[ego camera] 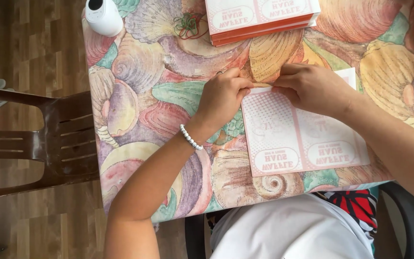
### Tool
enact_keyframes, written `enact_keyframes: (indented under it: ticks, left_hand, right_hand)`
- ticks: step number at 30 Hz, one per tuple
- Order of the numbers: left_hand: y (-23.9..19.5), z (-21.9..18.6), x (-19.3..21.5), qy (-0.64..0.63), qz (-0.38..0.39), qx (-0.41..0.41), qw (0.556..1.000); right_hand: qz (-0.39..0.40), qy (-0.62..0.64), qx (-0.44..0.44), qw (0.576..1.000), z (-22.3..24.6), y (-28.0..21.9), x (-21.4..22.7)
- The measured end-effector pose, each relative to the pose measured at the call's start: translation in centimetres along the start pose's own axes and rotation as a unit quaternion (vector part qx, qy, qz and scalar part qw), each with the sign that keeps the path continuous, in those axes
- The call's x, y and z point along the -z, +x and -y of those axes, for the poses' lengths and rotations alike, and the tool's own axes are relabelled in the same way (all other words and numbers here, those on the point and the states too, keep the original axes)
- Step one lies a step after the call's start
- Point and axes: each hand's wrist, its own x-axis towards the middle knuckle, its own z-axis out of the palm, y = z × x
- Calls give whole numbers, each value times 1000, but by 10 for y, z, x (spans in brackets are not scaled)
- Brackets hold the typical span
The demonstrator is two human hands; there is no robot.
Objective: Folding flat paper sheets into waffle bags at a table
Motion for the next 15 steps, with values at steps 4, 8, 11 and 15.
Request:
enact_keyframes:
  ticks: [4,8,11,15]
  left_hand:
    - [-1,1,-1,35,-4,-31,999]
    - [-4,1,-2,44,-4,-49,998]
    - [-5,0,-3,58,-14,-50,997]
    - [-6,-3,-3,73,-45,-61,994]
  right_hand:
    - [-34,0,16,999,-1,-6,-7]
    - [-52,1,18,998,-3,-9,-13]
    - [-77,5,20,997,0,-7,-12]
    - [-95,0,28,995,-2,-7,-12]
